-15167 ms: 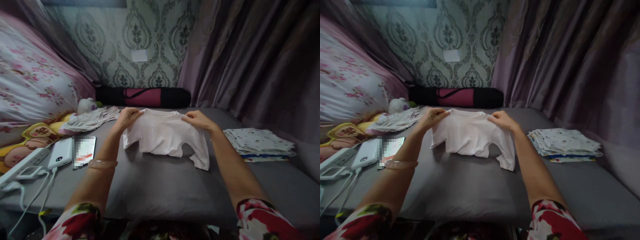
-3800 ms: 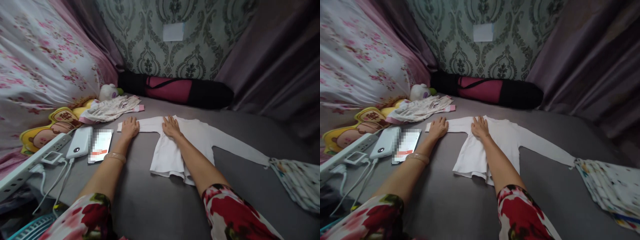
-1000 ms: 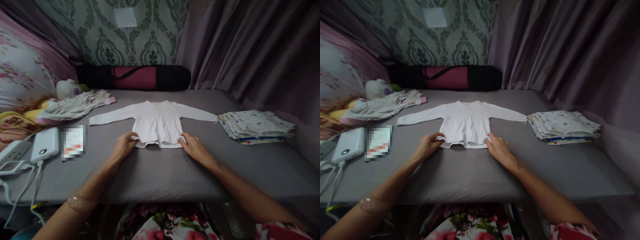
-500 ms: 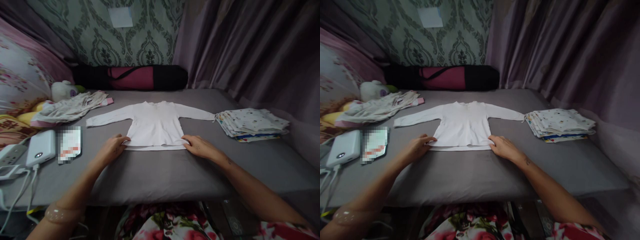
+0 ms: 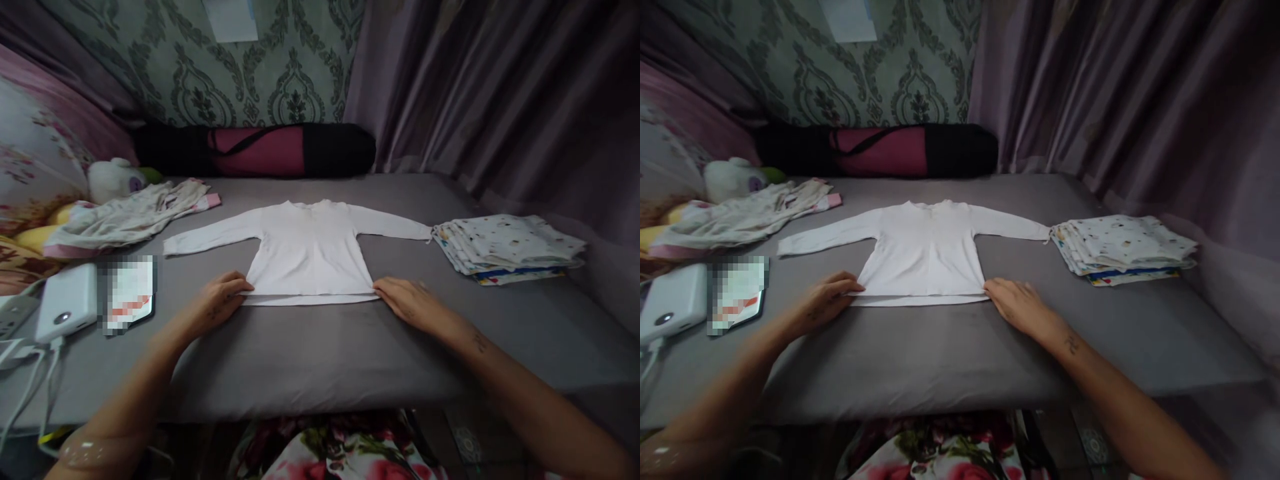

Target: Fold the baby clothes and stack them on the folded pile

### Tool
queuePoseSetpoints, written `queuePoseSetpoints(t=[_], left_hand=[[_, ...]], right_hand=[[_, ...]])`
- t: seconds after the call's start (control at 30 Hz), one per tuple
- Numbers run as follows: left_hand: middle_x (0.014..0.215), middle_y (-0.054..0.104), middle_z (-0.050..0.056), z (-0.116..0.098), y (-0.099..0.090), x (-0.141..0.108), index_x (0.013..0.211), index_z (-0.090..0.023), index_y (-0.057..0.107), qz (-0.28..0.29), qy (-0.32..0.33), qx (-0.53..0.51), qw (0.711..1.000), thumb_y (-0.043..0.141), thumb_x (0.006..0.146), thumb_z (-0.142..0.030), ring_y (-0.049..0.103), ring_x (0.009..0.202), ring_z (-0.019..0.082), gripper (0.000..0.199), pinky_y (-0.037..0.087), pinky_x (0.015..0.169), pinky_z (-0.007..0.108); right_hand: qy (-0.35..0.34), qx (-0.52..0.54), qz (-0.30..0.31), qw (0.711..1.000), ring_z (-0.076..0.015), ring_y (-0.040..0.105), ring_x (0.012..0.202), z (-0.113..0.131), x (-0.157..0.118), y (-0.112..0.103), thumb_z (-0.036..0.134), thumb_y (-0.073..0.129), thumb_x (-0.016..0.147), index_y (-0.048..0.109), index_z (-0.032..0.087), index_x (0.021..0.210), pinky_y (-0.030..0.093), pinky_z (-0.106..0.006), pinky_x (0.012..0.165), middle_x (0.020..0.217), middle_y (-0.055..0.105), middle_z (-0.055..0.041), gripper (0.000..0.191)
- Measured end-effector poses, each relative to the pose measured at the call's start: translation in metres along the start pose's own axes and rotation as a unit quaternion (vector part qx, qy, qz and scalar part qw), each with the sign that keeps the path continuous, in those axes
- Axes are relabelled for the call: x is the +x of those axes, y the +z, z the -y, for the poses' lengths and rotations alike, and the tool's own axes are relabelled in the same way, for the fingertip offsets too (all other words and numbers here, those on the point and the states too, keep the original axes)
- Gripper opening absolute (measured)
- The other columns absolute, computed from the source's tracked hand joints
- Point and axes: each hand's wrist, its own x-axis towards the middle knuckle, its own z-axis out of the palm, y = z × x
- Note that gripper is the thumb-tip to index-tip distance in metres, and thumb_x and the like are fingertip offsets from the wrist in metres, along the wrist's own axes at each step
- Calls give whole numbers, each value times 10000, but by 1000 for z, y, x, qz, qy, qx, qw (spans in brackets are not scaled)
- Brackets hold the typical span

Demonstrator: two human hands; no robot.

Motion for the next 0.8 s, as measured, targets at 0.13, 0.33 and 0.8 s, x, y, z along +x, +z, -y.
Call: queuePoseSetpoints(t=[0.13,0.33,0.8], left_hand=[[1097,622,105,-1,-3,0,1017,-225,692,10,20,20,1000,469,874,-302,595,995,245,275,478,894,390],[998,655,64,-5,-29,6,928,-258,705,97,45,33,994,524,818,-245,597,943,226,212,471,828,340],[977,588,76,-104,30,72,1006,-194,606,93,113,9,989,451,955,-306,566,893,195,198,440,774,290]], right_hand=[[-11,-43,22,999,-197,631,896,-1,-2,0,209,379,994,619,256,1011,399,-284,734,1016,671,-55,246],[-33,-18,66,997,-206,643,857,3,12,-30,199,504,923,688,242,907,400,-276,705,937,706,-68,189],[-39,69,-31,996,-237,145,1493,29,210,2,411,226,1018,300,127,1519,126,-451,1198,1620,191,-114,580]])
